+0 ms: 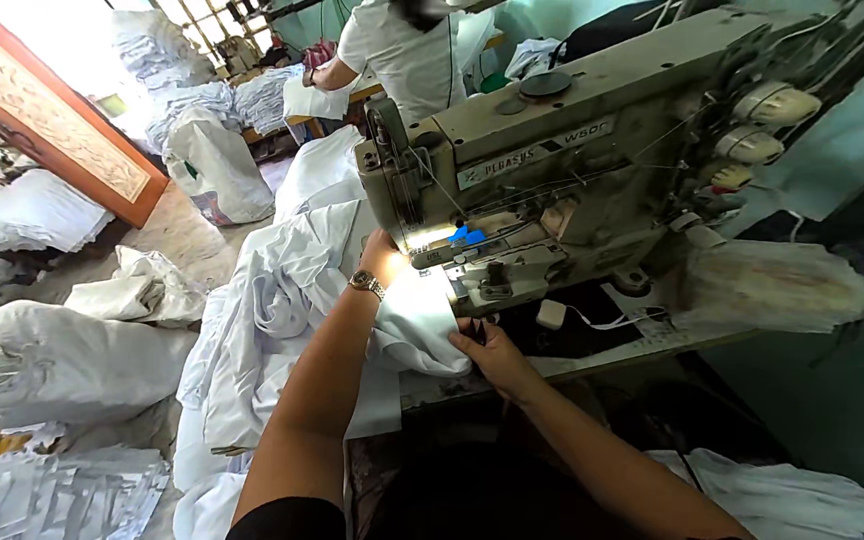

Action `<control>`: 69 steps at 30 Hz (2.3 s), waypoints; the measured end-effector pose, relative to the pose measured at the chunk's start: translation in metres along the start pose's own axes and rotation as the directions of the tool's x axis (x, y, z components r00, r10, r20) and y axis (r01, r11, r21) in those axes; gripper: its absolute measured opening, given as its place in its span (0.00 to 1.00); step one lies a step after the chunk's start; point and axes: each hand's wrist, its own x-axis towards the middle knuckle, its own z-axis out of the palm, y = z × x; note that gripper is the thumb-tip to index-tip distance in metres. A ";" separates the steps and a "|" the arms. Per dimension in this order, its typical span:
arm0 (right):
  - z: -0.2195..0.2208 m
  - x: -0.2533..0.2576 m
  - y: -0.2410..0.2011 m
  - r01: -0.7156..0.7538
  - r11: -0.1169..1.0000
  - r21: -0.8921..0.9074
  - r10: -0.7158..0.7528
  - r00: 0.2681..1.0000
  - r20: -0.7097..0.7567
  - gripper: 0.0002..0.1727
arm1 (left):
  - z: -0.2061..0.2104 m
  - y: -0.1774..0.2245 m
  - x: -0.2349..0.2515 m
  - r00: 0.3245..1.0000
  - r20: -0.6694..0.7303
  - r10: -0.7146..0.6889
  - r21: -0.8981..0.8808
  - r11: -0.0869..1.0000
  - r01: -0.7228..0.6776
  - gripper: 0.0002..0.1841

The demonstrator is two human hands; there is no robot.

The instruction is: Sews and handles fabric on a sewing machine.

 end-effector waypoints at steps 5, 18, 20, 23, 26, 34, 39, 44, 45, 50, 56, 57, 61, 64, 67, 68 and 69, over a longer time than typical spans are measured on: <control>-0.002 0.002 0.014 0.074 0.995 -0.070 -0.076 0.997 -0.019 0.09 | -0.004 0.004 0.000 0.999 0.040 -0.011 0.077 0.997 0.008 0.19; -0.003 0.002 0.010 -0.035 0.994 -0.099 0.035 0.999 -0.001 0.10 | -0.011 -0.026 0.034 0.985 -0.170 -0.008 0.080 0.997 0.022 0.17; -0.006 -0.006 0.011 0.060 0.977 -0.203 -0.076 0.995 -0.071 0.17 | -0.026 -0.040 0.016 0.973 -0.230 0.027 0.023 0.999 -0.023 0.15; -0.007 -0.013 0.010 0.335 0.865 -0.374 -0.407 0.904 -0.130 0.17 | -0.049 -0.055 -0.074 0.967 -0.251 -0.042 0.008 0.999 0.046 0.19; 0.019 -0.007 -0.006 0.473 0.704 -0.529 -0.547 0.837 0.020 0.15 | -0.034 -0.070 -0.149 0.970 -0.165 -0.176 0.023 0.983 0.182 0.19; 0.085 0.010 -0.032 0.431 0.380 -0.818 0.108 0.858 0.502 0.16 | -0.083 -0.045 -0.186 0.966 -0.224 -0.127 0.103 0.983 0.153 0.12; 0.068 -0.015 -0.031 0.526 0.404 -0.748 0.075 0.796 0.600 0.18 | -0.031 -0.063 -0.194 0.981 0.135 -0.137 0.180 0.977 0.112 0.18; 0.026 -0.040 -0.049 0.590 0.458 -0.665 -0.124 0.783 0.609 0.14 | -0.129 -0.040 -0.201 0.999 -0.042 0.016 -0.104 0.994 -0.021 0.08; 0.018 -0.042 -0.049 0.616 0.471 -0.631 -0.135 0.757 0.639 0.13 | -0.151 -0.040 -0.198 0.992 -0.127 0.006 -0.065 0.998 -0.015 0.08; 0.020 -0.045 -0.039 0.606 0.480 -0.635 -0.237 0.786 0.571 0.14 | -0.201 -0.054 -0.173 0.975 -0.185 -0.120 -0.017 0.993 0.119 0.15; 0.075 -0.012 -0.052 0.592 0.385 -0.708 -0.326 0.805 0.496 0.34 | -0.135 -0.033 -0.171 0.974 0.145 0.173 -0.073 0.984 -0.164 0.09; 0.081 -0.006 -0.049 0.572 0.392 -0.720 -0.218 0.819 0.531 0.36 | -0.134 -0.031 -0.173 0.971 0.118 0.206 -0.094 0.976 -0.196 0.08; 0.099 -0.002 -0.033 0.476 0.439 -0.762 0.087 0.822 0.563 0.34 | -0.157 -0.018 -0.186 0.965 -0.009 0.261 -0.164 0.952 -0.259 0.09; 0.109 -0.009 -0.022 0.542 0.500 -0.675 -0.260 0.838 0.480 0.35 | -0.171 -0.010 -0.189 0.968 -0.046 0.246 -0.244 0.937 -0.250 0.09; 0.119 0.002 -0.020 0.662 0.445 -0.603 -0.426 0.749 0.508 0.25 | -0.165 -0.004 -0.190 0.967 -0.010 0.256 -0.387 0.890 -0.240 0.09; 0.120 0.006 -0.020 0.665 0.478 -0.574 -0.399 0.747 0.532 0.16 | -0.165 -0.004 -0.189 0.966 -0.025 0.257 -0.425 0.872 -0.243 0.09; 0.118 0.008 -0.023 0.647 0.552 -0.526 -0.330 0.749 0.574 0.11 | -0.167 -0.008 -0.187 0.968 -0.062 0.244 -0.436 0.865 -0.247 0.09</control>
